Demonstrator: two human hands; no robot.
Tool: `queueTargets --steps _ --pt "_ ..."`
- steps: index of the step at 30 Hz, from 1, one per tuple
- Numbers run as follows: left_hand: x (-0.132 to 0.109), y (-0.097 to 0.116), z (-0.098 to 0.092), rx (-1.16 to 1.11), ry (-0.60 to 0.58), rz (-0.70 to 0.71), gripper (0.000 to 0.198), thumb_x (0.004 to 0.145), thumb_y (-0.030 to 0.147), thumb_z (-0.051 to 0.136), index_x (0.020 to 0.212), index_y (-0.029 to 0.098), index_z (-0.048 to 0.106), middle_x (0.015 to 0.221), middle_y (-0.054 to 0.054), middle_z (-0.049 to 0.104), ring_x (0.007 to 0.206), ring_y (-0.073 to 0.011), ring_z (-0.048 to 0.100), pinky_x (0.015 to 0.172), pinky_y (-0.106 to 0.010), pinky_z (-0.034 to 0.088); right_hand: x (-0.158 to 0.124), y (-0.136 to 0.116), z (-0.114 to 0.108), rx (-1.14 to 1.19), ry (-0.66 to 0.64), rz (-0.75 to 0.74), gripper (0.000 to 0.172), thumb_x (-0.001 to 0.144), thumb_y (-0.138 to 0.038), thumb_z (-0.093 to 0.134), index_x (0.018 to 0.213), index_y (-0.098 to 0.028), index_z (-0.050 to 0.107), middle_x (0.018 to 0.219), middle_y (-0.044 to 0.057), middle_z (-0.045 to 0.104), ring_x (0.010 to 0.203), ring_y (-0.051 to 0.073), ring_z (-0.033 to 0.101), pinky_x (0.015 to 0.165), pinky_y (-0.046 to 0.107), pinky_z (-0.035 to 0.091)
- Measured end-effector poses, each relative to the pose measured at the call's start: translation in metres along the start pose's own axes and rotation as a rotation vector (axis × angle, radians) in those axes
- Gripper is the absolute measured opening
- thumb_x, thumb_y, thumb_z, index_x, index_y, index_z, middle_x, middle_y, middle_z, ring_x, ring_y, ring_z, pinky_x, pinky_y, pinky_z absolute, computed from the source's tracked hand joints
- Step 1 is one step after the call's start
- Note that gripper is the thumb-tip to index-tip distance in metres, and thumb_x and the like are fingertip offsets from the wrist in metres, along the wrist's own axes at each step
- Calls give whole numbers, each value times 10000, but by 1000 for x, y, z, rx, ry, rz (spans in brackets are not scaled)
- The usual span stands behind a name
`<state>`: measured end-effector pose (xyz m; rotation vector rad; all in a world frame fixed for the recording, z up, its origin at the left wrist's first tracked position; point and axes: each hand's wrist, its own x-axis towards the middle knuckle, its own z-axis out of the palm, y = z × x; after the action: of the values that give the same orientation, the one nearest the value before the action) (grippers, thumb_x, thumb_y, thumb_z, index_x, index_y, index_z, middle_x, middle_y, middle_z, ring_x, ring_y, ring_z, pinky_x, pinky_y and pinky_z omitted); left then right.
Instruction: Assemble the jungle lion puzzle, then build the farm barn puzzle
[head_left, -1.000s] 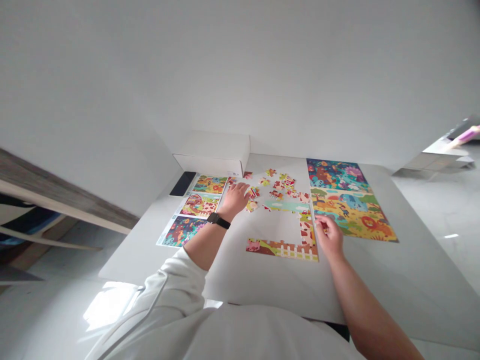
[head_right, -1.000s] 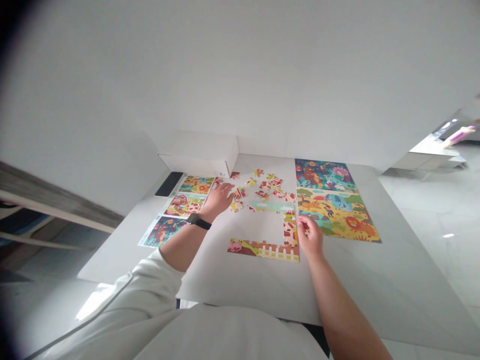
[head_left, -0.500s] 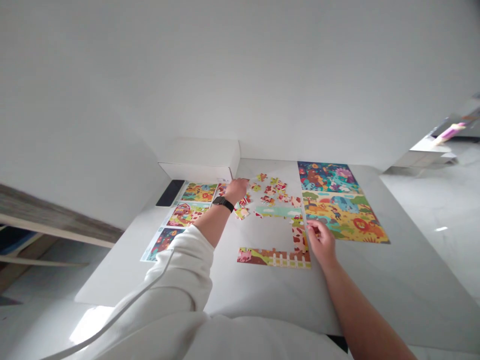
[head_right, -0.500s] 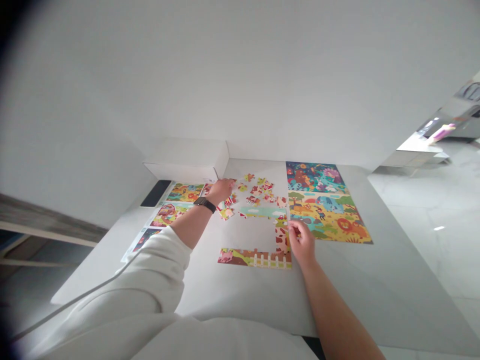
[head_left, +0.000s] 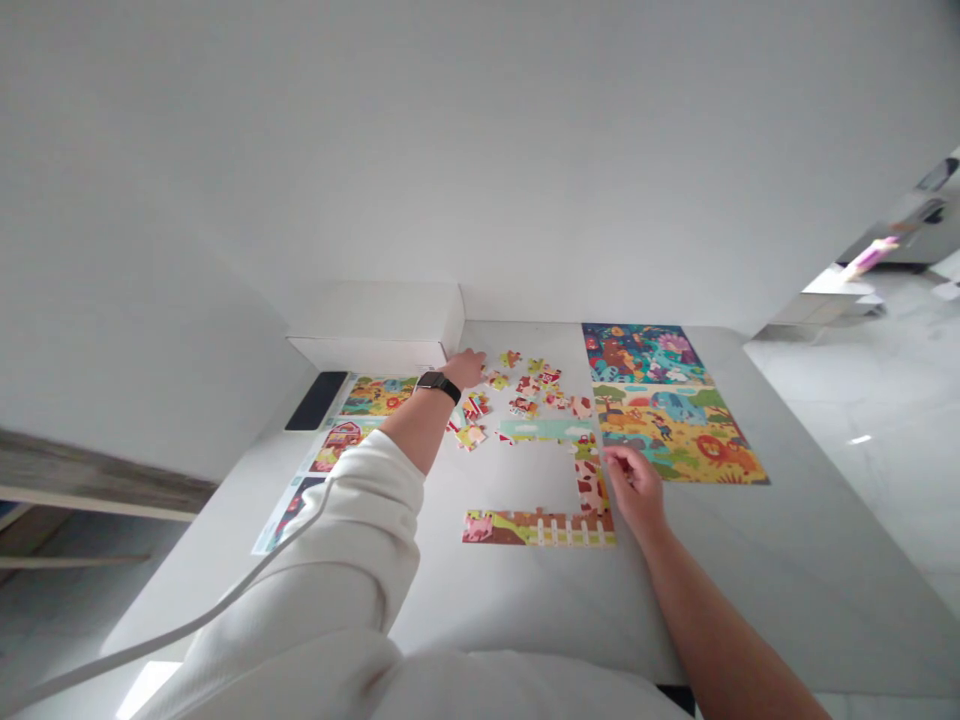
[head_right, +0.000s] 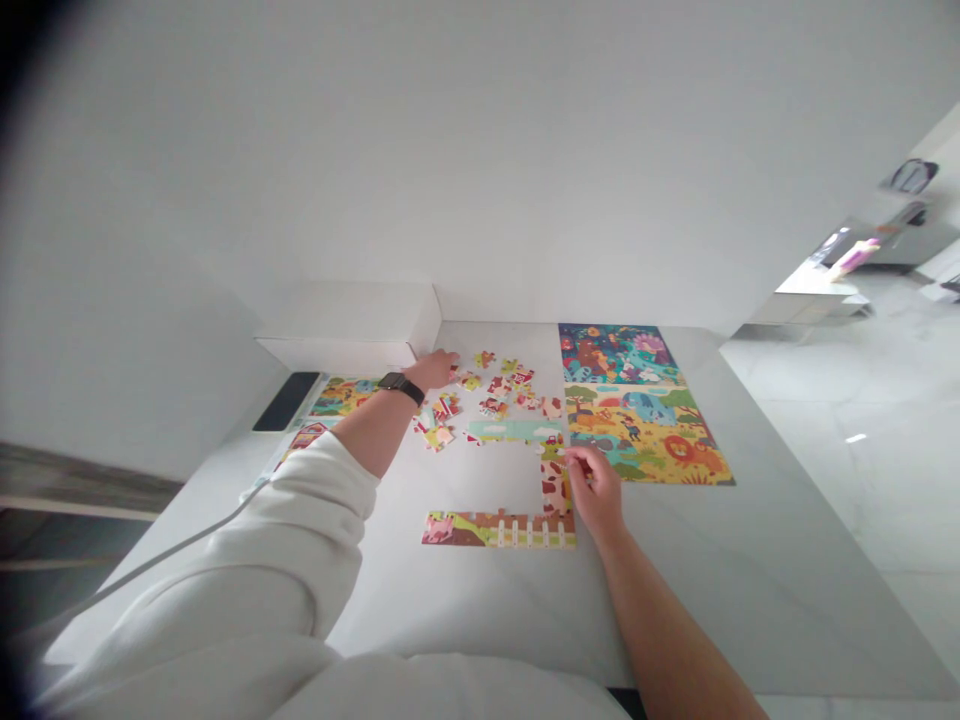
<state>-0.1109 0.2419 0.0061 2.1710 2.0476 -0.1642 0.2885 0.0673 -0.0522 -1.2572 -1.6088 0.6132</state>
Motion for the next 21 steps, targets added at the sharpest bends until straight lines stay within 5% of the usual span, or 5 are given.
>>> queueTargets --steps 5,8,14,17,21 --pt "-2 5 -10 4 21 -39 544 886 298 775 1395 119 703 1402 -287 658 1171 -398 724 998 -489 583 1 -1 0 3 6 17 306 1029 -509 614 1049 -255 783 985 86 817 883 268 764 787 396 616" --pt "-9 10 -18 -13 53 -46 403 883 259 762 1261 120 776 1339 -269 693 1182 -382 716 995 -464 582 2 0 0 -2 5 9 307 1026 -507 612 1052 -254 782 987 89 818 876 267 764 783 396 612" --pt "-59 7 -27 -123 206 -42 268 993 286 626 1152 195 822 1199 -168 772 1120 -311 735 932 -383 571 2 8 2 14 2 -22 310 1027 -507 606 1096 -256 774 1039 105 827 912 281 777 828 423 626" --pt "-102 7 -15 -474 413 14 238 974 363 674 1071 204 822 1047 -115 809 980 -267 740 876 -358 563 4 11 3 6 -2 -44 310 1019 -502 600 1122 -260 764 1015 101 822 860 272 767 801 425 629" --pt "-164 17 12 -1034 410 51 366 908 551 767 1000 197 781 923 -75 815 862 -228 748 766 -319 572 8 5 3 8 14 -98 297 1011 -470 588 1138 -255 749 1006 103 808 856 270 756 805 431 630"
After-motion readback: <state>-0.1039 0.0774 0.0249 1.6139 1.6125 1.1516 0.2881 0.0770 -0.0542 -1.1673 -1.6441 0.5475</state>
